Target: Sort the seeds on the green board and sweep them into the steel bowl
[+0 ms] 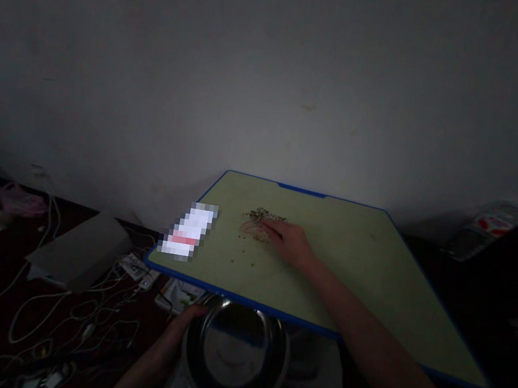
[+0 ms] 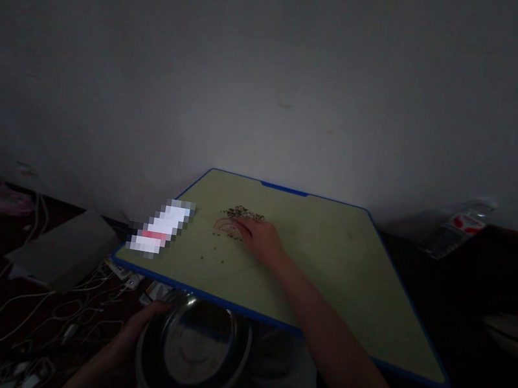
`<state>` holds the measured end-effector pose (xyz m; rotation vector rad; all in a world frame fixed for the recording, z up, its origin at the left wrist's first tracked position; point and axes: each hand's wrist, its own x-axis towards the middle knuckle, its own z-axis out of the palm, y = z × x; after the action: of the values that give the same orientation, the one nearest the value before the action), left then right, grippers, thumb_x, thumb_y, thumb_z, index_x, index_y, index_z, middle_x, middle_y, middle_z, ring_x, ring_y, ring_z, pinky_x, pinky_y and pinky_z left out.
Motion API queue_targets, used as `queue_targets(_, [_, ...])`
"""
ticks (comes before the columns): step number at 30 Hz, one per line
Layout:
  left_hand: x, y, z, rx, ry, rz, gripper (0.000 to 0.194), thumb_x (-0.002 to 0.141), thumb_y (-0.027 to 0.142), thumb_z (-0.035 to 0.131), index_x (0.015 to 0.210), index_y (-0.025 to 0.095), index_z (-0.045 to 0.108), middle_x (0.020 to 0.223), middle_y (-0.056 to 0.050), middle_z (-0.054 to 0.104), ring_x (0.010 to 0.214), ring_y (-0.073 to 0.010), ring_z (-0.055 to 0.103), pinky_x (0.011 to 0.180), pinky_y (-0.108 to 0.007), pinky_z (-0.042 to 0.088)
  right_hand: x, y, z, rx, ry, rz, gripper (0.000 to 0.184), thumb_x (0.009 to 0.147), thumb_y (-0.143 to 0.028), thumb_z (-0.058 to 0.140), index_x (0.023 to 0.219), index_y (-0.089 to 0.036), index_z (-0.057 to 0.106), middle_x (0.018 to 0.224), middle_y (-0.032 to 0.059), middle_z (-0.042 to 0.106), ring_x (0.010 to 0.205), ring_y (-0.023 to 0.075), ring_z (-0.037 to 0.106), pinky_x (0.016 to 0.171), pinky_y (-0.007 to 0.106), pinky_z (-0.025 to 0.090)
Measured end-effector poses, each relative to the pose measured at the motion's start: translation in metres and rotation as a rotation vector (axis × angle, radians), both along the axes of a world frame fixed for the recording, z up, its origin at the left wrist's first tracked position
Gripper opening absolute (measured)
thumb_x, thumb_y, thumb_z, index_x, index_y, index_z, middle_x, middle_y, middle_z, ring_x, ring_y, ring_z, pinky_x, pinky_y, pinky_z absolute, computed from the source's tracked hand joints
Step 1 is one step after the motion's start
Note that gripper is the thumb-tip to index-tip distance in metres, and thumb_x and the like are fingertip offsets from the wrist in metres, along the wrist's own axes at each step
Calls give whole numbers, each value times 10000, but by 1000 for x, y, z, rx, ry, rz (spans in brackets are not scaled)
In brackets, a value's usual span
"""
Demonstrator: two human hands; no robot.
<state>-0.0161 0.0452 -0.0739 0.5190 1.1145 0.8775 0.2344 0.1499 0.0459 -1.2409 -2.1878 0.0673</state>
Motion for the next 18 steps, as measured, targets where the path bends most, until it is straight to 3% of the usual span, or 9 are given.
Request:
queue_targets(2, [1, -4, 3, -30, 17, -17, 198, 836, 331, 624, 864, 144, 680, 893, -36, 715, 863, -214, 660, 795, -393, 516, 0, 0, 1, 6, 5, -4, 277, 919, -272, 497, 1120, -288, 686, 1091, 8, 711, 957, 182, 681, 887, 329, 511])
queue_targets(4, [0, -11, 6, -52, 24, -28, 264, 864, 380, 581, 929, 139, 667, 984, -34, 699, 903, -222, 654, 812, -397, 514, 0, -1, 1, 4, -3, -1, 272, 915, -267, 503, 1110, -272, 692, 1090, 14, 712, 955, 183, 682, 882, 320, 513])
queue_targets(10, [-3, -23, 11, -79, 28, -11, 98, 668, 268, 713, 616, 191, 682, 599, -30, 723, 839, -310, 680, 802, -403, 489, 0, -1, 2, -4, -18, 13, 287, 913, -266, 501, 1135, -248, 682, 1093, 33, 711, 946, 197, 682, 874, 335, 514])
queue_targets(15, [-5, -18, 14, -70, 49, 25, 90, 608, 182, 717, 542, 192, 656, 521, -23, 695, 786, -305, 684, 826, -402, 480, 0, -2, 2, -8, -23, 5, 281, 908, -254, 504, 1116, -253, 692, 1079, 34, 716, 934, 191, 684, 870, 323, 512])
queue_targets(18, [-9, -23, 18, -64, 42, 42, 52, 621, 194, 723, 590, 175, 686, 570, -26, 721, 748, -280, 688, 808, -383, 491, 0, -3, 2, 4, -12, 19, 280, 910, -266, 505, 1115, -239, 694, 1075, 36, 718, 932, 188, 685, 868, 312, 514])
